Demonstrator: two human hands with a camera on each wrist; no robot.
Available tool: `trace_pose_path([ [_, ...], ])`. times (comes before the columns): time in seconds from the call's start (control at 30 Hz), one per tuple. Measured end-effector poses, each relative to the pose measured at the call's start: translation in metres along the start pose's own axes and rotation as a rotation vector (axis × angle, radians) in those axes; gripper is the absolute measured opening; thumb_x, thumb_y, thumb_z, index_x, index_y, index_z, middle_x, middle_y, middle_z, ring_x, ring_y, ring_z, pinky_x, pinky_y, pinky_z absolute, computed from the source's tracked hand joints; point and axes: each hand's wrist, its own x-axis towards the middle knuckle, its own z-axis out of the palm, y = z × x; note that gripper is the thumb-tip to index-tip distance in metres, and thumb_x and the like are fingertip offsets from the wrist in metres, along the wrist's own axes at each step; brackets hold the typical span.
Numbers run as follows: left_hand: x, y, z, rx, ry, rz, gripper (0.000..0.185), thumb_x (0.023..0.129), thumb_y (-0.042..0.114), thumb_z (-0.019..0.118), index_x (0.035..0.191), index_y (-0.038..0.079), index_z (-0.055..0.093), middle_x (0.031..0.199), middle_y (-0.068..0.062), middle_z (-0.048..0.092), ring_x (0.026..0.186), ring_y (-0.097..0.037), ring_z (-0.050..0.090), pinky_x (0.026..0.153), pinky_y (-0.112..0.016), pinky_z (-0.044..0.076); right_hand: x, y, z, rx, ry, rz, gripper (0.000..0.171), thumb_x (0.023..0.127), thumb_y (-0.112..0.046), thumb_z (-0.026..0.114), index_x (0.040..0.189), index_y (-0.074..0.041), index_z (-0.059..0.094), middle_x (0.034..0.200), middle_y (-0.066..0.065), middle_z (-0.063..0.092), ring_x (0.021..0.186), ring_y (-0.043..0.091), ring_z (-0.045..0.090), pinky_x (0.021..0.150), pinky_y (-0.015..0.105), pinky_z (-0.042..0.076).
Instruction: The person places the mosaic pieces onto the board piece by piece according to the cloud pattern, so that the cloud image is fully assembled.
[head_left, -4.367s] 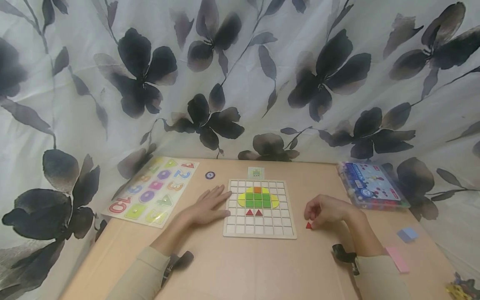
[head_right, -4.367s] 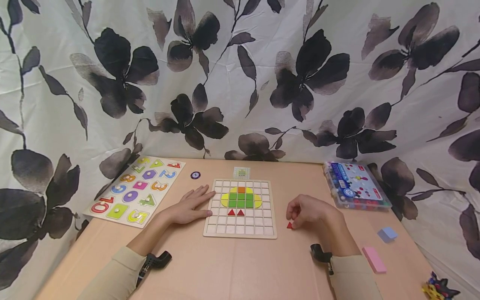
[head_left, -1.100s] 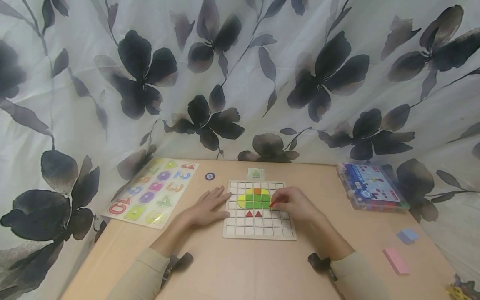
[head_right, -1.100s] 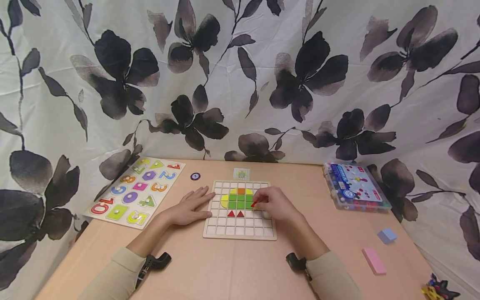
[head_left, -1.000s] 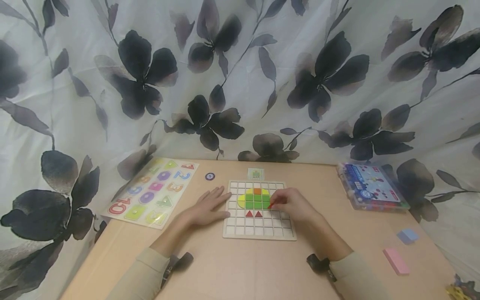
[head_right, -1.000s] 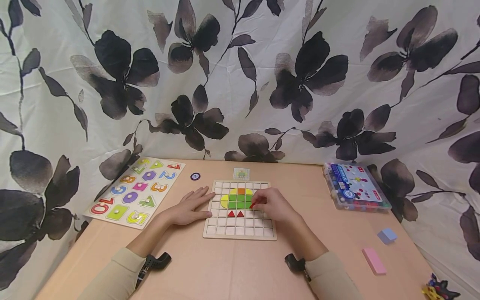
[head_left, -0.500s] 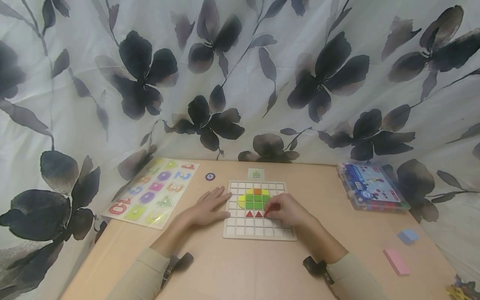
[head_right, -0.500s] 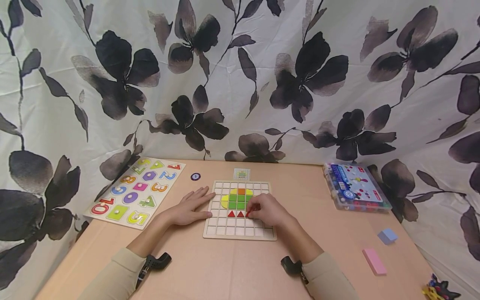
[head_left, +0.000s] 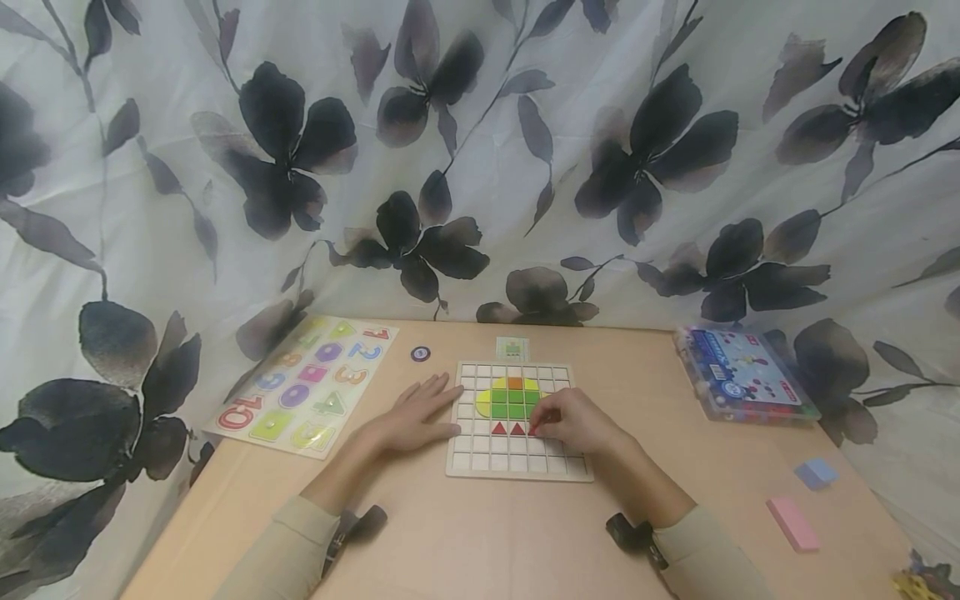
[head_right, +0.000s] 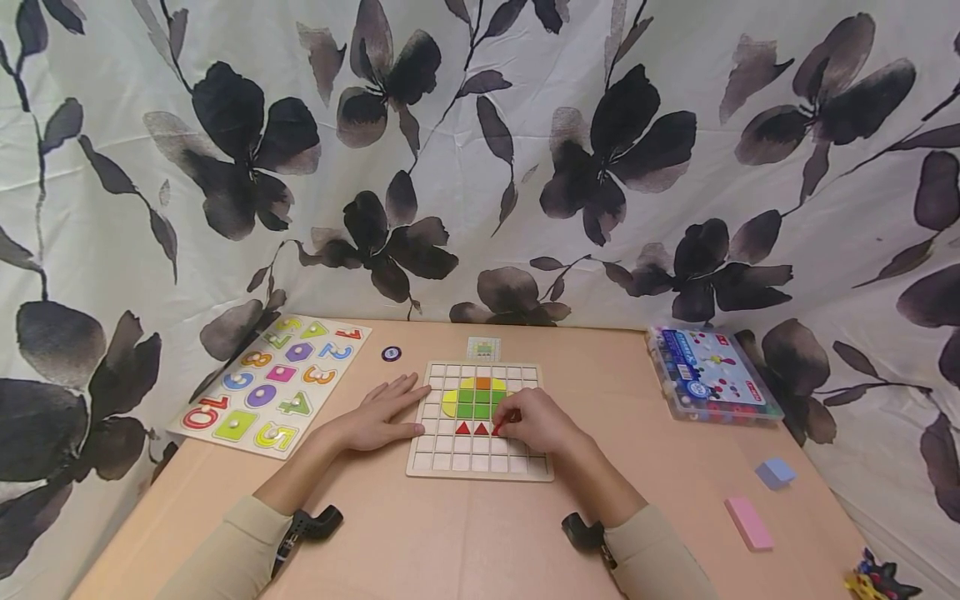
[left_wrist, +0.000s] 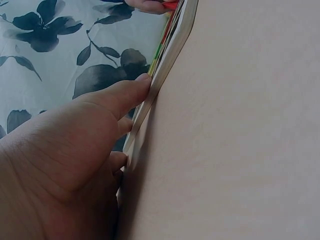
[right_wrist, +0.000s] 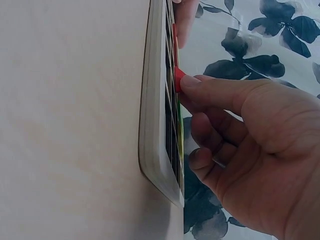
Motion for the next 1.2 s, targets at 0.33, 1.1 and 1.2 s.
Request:
trace_pose_path([
  [0.33,-0.001,0.002,-0.001,0.008,-0.009,0.003,0.079,0.101,0.061,0.055,0.166,0.025,0.029,0.176,-0.014,0.008,0.163,-0.034,0.003,0.132,-0.057,0.002,-0.002,0.000,0.000,-0.027,0.005,0.009,0.014,0.088,-0.006,0.082,0.098,-0.016,0.083,0.094,-0.008,0.074,0.091,0.013,0.060,0.081,0.024,0.051],
  [1.1,0.000,-0.001,0.001,0.014,-0.003,0.013,0.080,0.101,0.062,0.054,0.166,0.025,0.029,0.175,-0.015,0.008,0.163,-0.035,0.004,0.131,-0.058,0.002,-0.004,-0.010,0.000,-0.165,-0.020,0.059,0.016,0.089,-0.013,0.083,0.103,-0.019,0.085,0.084,-0.013,0.067,0.081,0.013,0.055,0.068,0.026,0.044],
  [1.2,0.000,-0.001,0.002,0.017,-0.002,0.012,0.080,0.100,0.064,0.054,0.166,0.026,0.029,0.175,-0.014,0.008,0.164,-0.033,0.004,0.132,-0.057,0.002,-0.005,-0.009,-0.002,-0.165,0.006,0.066,0.015,0.090,-0.015,0.081,0.103,-0.021,0.085,0.084,-0.013,0.066,0.081,0.013,0.055,0.069,0.027,0.045],
])
